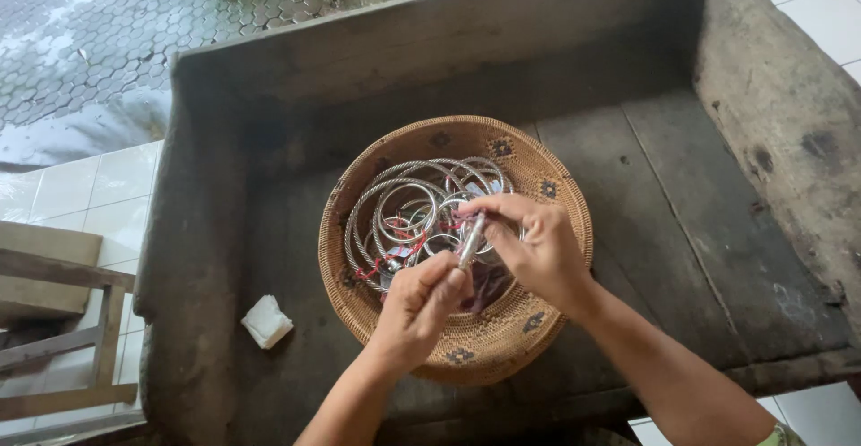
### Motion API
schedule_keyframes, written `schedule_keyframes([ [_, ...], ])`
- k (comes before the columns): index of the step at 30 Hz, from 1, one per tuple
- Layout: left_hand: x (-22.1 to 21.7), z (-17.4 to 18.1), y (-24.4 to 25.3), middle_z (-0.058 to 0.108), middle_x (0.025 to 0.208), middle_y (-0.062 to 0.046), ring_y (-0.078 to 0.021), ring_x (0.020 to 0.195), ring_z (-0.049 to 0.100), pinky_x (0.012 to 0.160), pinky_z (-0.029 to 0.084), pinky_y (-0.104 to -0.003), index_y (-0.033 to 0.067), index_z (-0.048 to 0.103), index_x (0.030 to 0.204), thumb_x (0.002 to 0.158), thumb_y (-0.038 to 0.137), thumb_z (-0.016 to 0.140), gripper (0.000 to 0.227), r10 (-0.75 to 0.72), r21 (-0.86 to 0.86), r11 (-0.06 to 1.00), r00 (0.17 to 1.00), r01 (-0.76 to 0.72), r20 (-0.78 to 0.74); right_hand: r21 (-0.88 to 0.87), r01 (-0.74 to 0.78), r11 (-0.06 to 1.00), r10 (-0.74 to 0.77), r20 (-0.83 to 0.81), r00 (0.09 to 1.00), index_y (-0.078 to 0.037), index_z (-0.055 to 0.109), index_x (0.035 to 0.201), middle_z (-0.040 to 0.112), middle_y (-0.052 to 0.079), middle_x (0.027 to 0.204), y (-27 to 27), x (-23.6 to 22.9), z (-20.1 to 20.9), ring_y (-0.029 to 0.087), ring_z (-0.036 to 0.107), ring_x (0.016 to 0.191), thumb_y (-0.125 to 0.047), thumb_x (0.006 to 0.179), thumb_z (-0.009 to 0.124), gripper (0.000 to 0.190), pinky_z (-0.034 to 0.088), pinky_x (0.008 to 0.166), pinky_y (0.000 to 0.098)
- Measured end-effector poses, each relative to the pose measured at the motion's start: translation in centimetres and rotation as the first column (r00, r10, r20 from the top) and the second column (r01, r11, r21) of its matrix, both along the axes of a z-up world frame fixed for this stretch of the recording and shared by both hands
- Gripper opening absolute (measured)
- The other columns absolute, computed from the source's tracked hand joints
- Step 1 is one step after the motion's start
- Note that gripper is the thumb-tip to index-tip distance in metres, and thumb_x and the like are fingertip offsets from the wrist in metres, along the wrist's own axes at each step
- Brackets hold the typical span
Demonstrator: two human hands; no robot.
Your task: Inspecting silver bracelets and their tags in a woven basket
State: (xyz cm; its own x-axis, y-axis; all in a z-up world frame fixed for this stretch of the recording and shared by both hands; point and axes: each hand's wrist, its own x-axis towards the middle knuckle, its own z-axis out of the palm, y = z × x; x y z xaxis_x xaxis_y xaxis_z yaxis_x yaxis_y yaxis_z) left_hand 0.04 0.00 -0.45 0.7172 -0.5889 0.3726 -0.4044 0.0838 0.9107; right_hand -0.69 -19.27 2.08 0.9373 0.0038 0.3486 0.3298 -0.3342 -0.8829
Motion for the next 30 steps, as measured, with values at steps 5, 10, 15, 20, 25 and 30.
schedule_keyframes([
  [5,0.3,-0.1,0.1,0.041,0.070,0.004,-0.0071,0.061,0.035,0.056,0.029,-0.024,0.0095,0.055,0.081,0.107,0.032,0.049,0.034,-0.006,-0.109,0.994,0.975,-0.019,-0.221,-0.402,0.208,0.892,0.092,0.611,0.786,0.002,0.072,0.116,0.075,0.021,0.113,0.9,-0.6,0.0,0.035,0.073,0.110,-0.002,0.099,0.064,0.019,0.058,0.102,0.0430],
  [10,0.4,0.1,0.0,0.050,0.067,0.001,-0.0080,0.061,0.046,0.059,0.038,-0.023,0.0086,0.060,0.087,0.107,0.035,0.047,0.036,0.018,-0.085,0.996,0.977,-0.037,-0.210,-0.485,0.359,0.797,0.061,0.656,0.752,-0.005,0.072,0.121,0.076,0.018,0.118,1.1,-0.8,0.3,0.030,0.075,0.108,-0.014,0.105,0.055,0.025,0.060,0.095,0.0410],
  [15,0.2,0.4,0.0,0.058,0.075,0.002,-0.0057,0.060,0.043,0.056,0.036,-0.021,0.0103,0.059,0.092,0.107,0.036,0.048,0.032,-0.023,-0.121,0.993,0.959,-0.011,-0.283,-0.261,0.212,0.942,-0.115,0.343,0.932,-0.003,0.074,0.112,0.081,0.011,0.098,0.6,-0.1,0.5,0.016,0.076,0.074,-0.005,0.096,0.064,0.018,0.057,0.059,0.0242],
  [20,0.2,0.1,0.0,0.063,0.079,0.002,-0.0057,0.058,0.048,0.053,0.039,-0.020,0.0098,0.059,0.093,0.108,0.032,0.047,0.030,-0.119,-0.211,0.976,0.929,0.045,-0.352,0.183,0.083,0.980,-0.026,-0.292,0.956,-0.001,0.078,0.104,0.082,0.009,0.089,0.3,0.3,0.5,0.013,0.076,0.073,-0.008,0.093,0.065,0.018,0.061,0.063,0.0215],
  [25,0.5,0.0,0.5,0.044,0.063,0.007,-0.0038,0.050,0.037,0.046,0.031,-0.020,0.0142,0.058,0.090,0.108,0.035,0.047,0.030,-0.104,-0.125,0.990,0.936,0.064,-0.337,-0.171,0.101,0.980,-0.065,0.207,0.976,-0.003,0.073,0.114,0.080,0.008,0.096,0.6,-0.3,0.0,0.014,0.076,0.075,-0.012,0.100,0.059,0.022,0.061,0.059,0.0215],
  [30,0.4,-0.2,0.2,0.041,0.060,0.005,-0.0032,0.049,0.034,0.045,0.025,-0.019,0.0118,0.057,0.086,0.106,0.034,0.051,0.030,-0.095,-0.136,0.990,0.898,0.039,-0.429,-0.516,0.326,0.792,0.109,0.645,0.756,-0.002,0.075,0.113,0.076,0.018,0.113,1.4,-0.8,0.2,0.031,0.073,0.106,-0.007,0.100,0.060,0.020,0.059,0.097,0.0409],
])
